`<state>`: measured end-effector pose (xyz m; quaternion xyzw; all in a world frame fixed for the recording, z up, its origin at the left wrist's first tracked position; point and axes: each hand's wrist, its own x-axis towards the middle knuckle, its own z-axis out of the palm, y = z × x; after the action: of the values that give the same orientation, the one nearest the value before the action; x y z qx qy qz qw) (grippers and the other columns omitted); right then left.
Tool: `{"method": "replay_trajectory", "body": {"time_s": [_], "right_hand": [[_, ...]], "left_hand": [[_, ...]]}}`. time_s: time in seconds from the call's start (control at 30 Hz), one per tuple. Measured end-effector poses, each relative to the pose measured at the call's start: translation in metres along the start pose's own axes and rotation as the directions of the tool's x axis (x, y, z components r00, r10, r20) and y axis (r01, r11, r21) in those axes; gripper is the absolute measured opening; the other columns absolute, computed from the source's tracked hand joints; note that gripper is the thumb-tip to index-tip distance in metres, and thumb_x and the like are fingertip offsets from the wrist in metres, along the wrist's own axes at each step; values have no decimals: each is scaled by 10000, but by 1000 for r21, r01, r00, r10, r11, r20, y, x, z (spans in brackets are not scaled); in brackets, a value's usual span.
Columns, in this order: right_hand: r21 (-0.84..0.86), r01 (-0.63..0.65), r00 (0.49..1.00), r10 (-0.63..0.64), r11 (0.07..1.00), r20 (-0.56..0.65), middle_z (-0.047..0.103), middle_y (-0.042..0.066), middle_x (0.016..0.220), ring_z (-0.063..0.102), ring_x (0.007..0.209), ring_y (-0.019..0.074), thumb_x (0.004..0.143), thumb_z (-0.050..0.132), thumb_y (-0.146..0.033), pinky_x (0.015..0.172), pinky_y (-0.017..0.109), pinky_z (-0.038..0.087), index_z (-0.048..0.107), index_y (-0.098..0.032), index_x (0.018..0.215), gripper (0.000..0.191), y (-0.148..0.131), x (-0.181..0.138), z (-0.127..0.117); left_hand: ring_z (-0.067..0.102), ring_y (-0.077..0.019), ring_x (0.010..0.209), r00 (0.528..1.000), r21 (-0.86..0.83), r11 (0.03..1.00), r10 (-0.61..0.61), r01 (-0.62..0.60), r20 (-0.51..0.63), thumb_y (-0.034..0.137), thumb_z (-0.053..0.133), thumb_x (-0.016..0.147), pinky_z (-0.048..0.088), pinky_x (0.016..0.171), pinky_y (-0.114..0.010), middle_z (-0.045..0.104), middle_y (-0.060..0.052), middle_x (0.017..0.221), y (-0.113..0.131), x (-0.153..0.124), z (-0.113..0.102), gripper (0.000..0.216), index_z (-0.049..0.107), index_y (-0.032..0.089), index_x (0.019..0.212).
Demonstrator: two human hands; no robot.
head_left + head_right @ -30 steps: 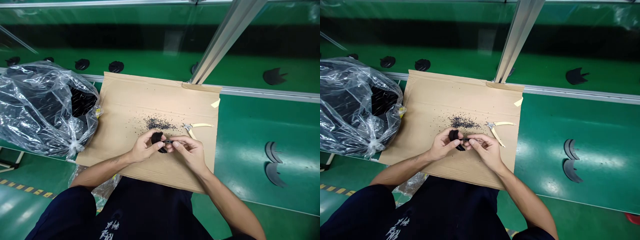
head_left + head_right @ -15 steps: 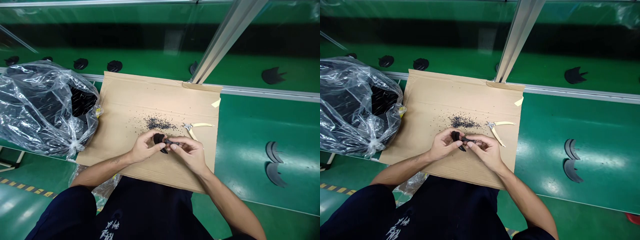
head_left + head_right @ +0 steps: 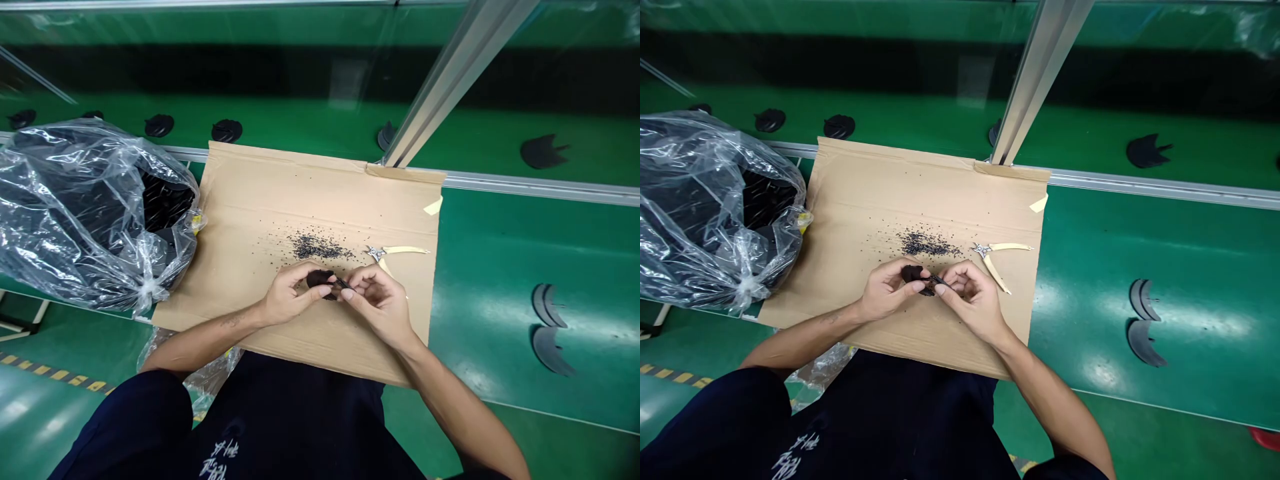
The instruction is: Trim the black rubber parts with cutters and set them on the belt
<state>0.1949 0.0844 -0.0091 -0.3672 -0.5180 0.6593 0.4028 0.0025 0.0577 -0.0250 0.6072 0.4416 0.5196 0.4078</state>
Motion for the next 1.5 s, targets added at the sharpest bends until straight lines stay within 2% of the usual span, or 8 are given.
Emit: {"method": "replay_trajectory", "body": {"time_s": [0.23, 0.37, 0.57, 0.8, 0.93, 1.17, 1.4, 1.5], "right_hand": [[-163, 27, 1000, -29, 986, -10, 762, 53, 898, 710, 735, 167, 869, 766, -363, 675, 307, 604, 732, -215, 979, 187, 0, -2, -1], [-332, 155, 988, -155, 930, 27, 792, 60, 964, 742, 838, 208, 897, 730, -298, 736, 346, 634, 775, -241, 980, 110, -1, -2, -3], [-467, 368, 929, -336, 804, 154, 792, 57, 1097, 760, 926, 218, 926, 670, -162, 857, 394, 646, 776, -270, 1135, 257, 2, -1, -5], [-517, 429, 903, -368, 741, 222, 787, 92, 1066, 755, 898, 214, 942, 654, -162, 805, 378, 655, 759, -237, 1184, 274, 6, 1, -9], [-527, 408, 911, -366, 745, 189, 790, 103, 1052, 752, 845, 216, 943, 661, -195, 763, 372, 652, 765, -226, 1172, 254, 8, -1, -9], [-466, 296, 955, -255, 834, 151, 779, 87, 972, 720, 807, 205, 954, 657, -285, 728, 353, 605, 787, -250, 1117, 211, 5, -2, -6], [-343, 112, 992, -87, 933, 89, 682, 31, 725, 592, 617, 145, 931, 681, -435, 568, 287, 496, 784, -214, 938, 244, 1, -1, -4], [-193, -2, 996, 20, 981, 91, 582, -24, 585, 509, 498, 107, 927, 674, -477, 467, 251, 431, 754, -192, 932, 297, 2, -1, -2]], "left_hand": [[715, -153, 779, 999, -42, 999, -36, 35, -31, 339, 783, 858, 573, 729, -253, 767, -58, 858, -2, -2, 1, 220, 725, 150, 955], [706, -149, 739, 998, -24, 998, -64, 63, -25, 354, 797, 843, 571, 701, -248, 767, -59, 816, -2, -2, 0, 223, 744, 148, 912], [681, -131, 691, 995, -53, 994, -99, 98, -28, 371, 803, 832, 555, 658, -223, 754, -47, 771, -2, -1, 0, 238, 745, 142, 865], [675, -123, 648, 994, -80, 991, -111, 109, -21, 363, 818, 818, 553, 622, -213, 755, -46, 741, -4, -2, 1, 241, 746, 133, 832], [716, -151, 677, 999, -18, 999, -34, 33, -36, 352, 823, 816, 586, 647, -242, 782, -72, 779, -3, -2, 2, 237, 766, 129, 871], [741, -147, 721, 940, 209, 918, 339, -337, 30, 201, 786, 855, 610, 693, -262, 797, -48, 817, -2, 2, 0, 105, 772, 184, 958], [740, -153, 750, 965, 238, 936, 258, -259, 38, 236, 754, 886, 609, 693, -266, 787, -65, 838, -2, 2, -2, 108, 748, 169, 970], [753, -159, 811, 949, 239, 918, 309, -316, 68, 189, 706, 913, 616, 738, -269, 788, -74, 876, -5, 2, -4, 87, 734, 166, 992]]}}
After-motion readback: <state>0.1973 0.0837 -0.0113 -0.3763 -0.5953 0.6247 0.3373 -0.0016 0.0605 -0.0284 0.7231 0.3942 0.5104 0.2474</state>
